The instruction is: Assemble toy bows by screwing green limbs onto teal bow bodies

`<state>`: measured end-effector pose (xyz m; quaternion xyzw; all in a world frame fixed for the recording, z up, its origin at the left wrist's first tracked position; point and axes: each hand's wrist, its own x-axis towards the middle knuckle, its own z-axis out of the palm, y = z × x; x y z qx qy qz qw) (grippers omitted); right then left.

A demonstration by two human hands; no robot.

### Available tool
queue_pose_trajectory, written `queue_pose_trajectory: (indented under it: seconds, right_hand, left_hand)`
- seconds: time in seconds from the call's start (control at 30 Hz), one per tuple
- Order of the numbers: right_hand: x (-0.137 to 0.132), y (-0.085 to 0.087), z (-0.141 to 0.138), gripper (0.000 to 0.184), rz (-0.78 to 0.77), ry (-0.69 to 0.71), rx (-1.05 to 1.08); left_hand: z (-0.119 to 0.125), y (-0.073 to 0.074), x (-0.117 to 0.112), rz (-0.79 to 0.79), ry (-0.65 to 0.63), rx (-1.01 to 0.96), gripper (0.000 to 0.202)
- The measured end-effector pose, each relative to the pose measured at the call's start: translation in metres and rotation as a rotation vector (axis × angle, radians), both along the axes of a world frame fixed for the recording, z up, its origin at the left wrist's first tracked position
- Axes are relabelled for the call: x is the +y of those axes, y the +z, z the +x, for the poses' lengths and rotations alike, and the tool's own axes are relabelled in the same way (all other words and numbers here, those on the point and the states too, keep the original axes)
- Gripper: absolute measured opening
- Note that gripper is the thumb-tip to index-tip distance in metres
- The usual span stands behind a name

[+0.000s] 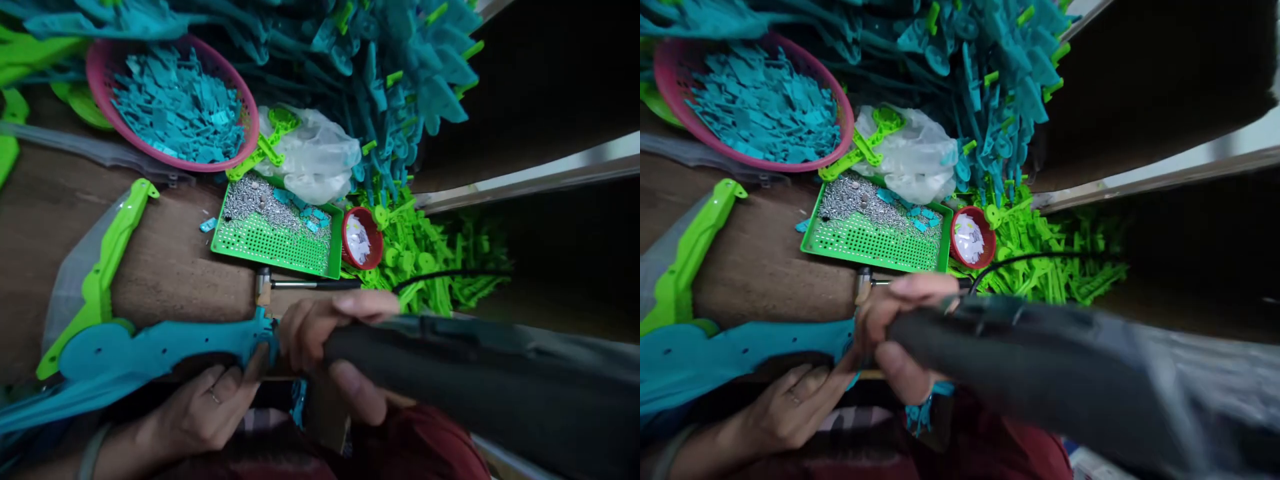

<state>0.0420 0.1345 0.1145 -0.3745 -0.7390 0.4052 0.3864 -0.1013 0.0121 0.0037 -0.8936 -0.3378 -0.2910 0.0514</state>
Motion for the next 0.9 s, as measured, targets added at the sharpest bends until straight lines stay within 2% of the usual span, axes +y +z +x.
queue_pose_trajectory:
  seconds: [0.07,0.13,0.27,0.33,0.4,0.5,0.53,0.57,0.6,0.67,0.73,0.77,0.83,0.9]
  right_hand:
    - [-0.023,-0.004,-0.002,0.030,-0.020,-0.034,0.112]
    - [-0.038,-0.015,-0.007,0.027,-0.025,-0.081,0.184]
    - [-0.055,-0.044,-0.009,0.025,-0.100,-0.119,0.162]
    - [-0.057,-0.057,-0.004,0.030,-0.187,-0.065,0.076]
    - [-0.051,-0.065,0.001,0.030,-0.289,0.089,0.044]
    - [-0.028,-0.060,0.005,0.032,-0.403,0.573,0.083]
    - [-0.018,-0.055,0.006,0.034,-0.424,0.663,0.082]
    - [-0.007,-0.050,0.005,0.036,-0.432,0.669,0.076]
    - [0.004,-0.046,0.003,0.038,-0.416,0.587,0.078]
    - [0.030,-0.041,-0.004,0.045,-0.275,0.247,0.131]
    - [0.059,-0.046,-0.017,0.053,-0.040,-0.033,0.197]
    - [0.072,-0.051,-0.024,0.052,0.037,-0.121,0.202]
    - [0.093,-0.065,-0.037,0.046,0.086,-0.202,0.161]
    - [0.103,-0.076,-0.044,0.041,0.090,-0.197,0.125]
  left_hand:
    - [0.000,-0.003,-0.003,-0.039,-0.023,-0.027,0.031]
    - [0.001,-0.006,-0.005,-0.059,-0.043,-0.053,0.029]
    - [0.003,-0.006,-0.006,-0.085,-0.047,-0.151,0.029]
    - [0.004,-0.004,-0.005,-0.099,-0.037,-0.205,0.030]
    - [0.004,-0.003,-0.004,-0.104,-0.028,-0.242,0.034]
    - [0.003,-0.005,-0.004,-0.096,-0.028,-0.280,0.038]
    - [0.003,-0.006,-0.003,-0.083,-0.024,-0.282,0.037]
    - [0.002,-0.007,-0.003,-0.061,-0.013,-0.264,0.035]
    - [0.002,-0.008,-0.002,-0.036,-0.002,-0.223,0.034]
    - [0.001,-0.009,0.000,0.006,0.008,-0.135,0.034]
    - [0.001,-0.007,0.003,0.014,-0.002,-0.099,0.037]
    - [0.001,-0.006,0.004,0.008,-0.008,-0.105,0.038]
    - [0.002,-0.003,0.007,-0.006,0.001,-0.139,0.039]
    - [0.003,-0.002,0.008,-0.012,0.011,-0.154,0.039]
